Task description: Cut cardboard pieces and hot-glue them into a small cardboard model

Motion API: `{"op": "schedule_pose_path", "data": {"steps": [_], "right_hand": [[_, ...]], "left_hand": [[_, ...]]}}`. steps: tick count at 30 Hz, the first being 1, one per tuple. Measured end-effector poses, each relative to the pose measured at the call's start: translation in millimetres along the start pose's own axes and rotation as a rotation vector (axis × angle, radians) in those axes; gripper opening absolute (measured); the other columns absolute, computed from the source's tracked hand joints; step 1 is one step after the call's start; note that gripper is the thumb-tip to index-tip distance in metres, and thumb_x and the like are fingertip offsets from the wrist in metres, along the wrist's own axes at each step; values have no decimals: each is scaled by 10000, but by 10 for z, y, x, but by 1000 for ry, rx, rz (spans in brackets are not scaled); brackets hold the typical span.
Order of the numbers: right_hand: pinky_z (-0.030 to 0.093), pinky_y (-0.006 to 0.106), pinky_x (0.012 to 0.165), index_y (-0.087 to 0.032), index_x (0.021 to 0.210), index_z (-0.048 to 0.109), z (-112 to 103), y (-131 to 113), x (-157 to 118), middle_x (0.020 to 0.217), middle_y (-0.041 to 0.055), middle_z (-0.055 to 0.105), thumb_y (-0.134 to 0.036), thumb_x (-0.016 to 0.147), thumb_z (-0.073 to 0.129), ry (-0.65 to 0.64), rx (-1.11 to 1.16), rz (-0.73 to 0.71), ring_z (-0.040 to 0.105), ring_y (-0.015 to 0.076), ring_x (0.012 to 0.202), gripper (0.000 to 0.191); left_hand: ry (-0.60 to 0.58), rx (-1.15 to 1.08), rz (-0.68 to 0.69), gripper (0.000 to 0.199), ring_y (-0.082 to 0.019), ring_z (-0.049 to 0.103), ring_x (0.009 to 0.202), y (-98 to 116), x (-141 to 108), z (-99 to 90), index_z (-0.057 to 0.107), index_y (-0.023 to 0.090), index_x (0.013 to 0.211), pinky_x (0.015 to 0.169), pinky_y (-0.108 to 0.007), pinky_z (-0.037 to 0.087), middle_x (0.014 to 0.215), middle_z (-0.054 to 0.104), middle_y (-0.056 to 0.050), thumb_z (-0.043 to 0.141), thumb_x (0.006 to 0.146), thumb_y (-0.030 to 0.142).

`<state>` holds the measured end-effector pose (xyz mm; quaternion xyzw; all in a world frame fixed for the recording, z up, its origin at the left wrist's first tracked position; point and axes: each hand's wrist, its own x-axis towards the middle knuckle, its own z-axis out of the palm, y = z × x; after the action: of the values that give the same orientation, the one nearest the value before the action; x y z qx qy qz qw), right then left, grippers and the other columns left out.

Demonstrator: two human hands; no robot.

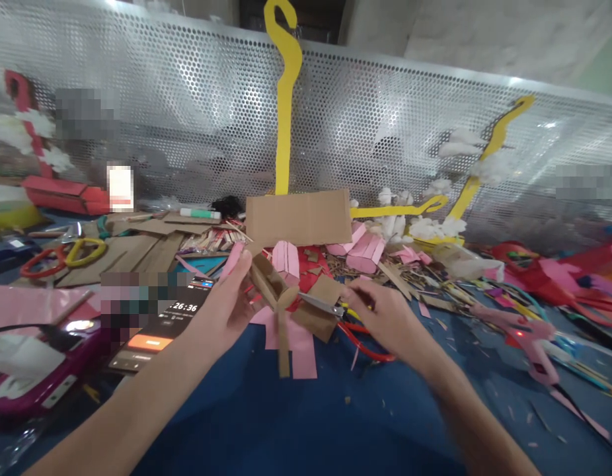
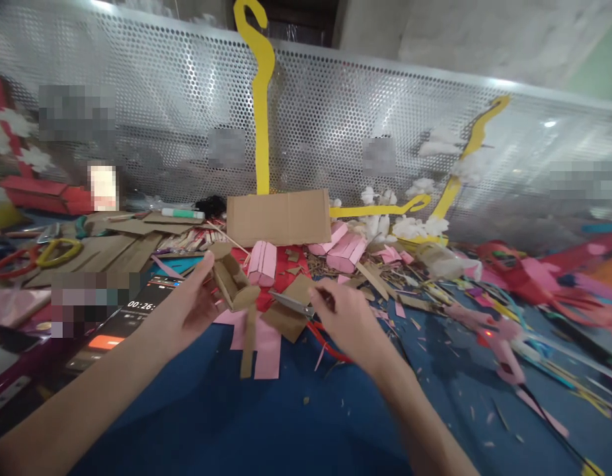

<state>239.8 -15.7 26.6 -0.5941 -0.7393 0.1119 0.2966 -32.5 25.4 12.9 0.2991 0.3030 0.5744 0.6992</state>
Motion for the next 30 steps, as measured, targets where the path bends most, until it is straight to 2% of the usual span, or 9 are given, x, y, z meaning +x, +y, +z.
{"op": "schedule_pose_path", "data": {"steps": [4,7,11,16,19,22,25,27,30], "right_hand": [[404,292,613,-219,846,715,-223,265,91,748,30,737,-421,988,538,48,-127,42,619,194,635,303],[432,293,626,-215,888,734,-337,422,130,781,48,761,-410,969,541,105,-171,62,661,209,667,286],[463,299,682,-207,952,747,-469,611,167,860,72,784,-388,942,543,197,-225,99,705,232,764,273],[461,314,654,-184,948,745,-653,720,112,815,88,776,-384,918,538,275,-277,174,697,243,717,290],[458,310,616,-205,896,736,-710,678,-160,759,59,763,-444,939,521,209,-273,166,675,224,646,324],[517,323,685,-246,953,736,-745,767,-668,864,53,800,-508,937,528,101,-247,199,736,250,762,335],[542,394,711,-258,956,704,-881,1108,-1221,878,110,798,-595,881,506,253,-338,501,759,320,795,398],[545,439,729,-243,1004,682,-1044,1404,-1464,933,173,793,-620,831,509,403,-457,708,758,367,844,449],[522,531,801,-170,1027,683,-1297,1776,-1530,938,281,768,-646,781,517,445,-510,787,723,462,958,561]], "left_hand": [[25,104,2,375,-185,701,783,-51,-26,22,773,198,1030,679,-281,583,954,783,-74,848,813,495],[-13,146,-47,328,-190,695,801,-79,-35,38,798,180,937,722,-292,588,925,787,-78,888,776,451],[-49,188,-117,299,-200,707,898,-108,-38,47,817,165,967,807,-297,584,988,802,-89,923,752,344],[-73,198,-147,223,-166,695,803,-125,-50,49,819,179,914,764,-273,569,895,798,-58,899,784,341],[-67,214,-150,270,-189,701,824,-117,-68,67,819,174,937,787,-295,576,910,801,-76,894,783,383],[-64,252,-172,340,-228,709,876,-106,-92,97,820,160,972,781,-319,585,973,803,-112,897,768,421],[-54,256,-192,363,-206,683,792,-105,-120,126,824,162,950,726,-312,591,878,782,-83,922,727,431],[-41,252,-193,355,-177,659,745,-112,-135,141,825,165,915,675,-278,580,836,761,-60,938,702,426],[-43,263,-190,356,-159,647,721,-123,-148,152,824,165,891,614,-244,560,837,756,-54,945,686,429]]}}
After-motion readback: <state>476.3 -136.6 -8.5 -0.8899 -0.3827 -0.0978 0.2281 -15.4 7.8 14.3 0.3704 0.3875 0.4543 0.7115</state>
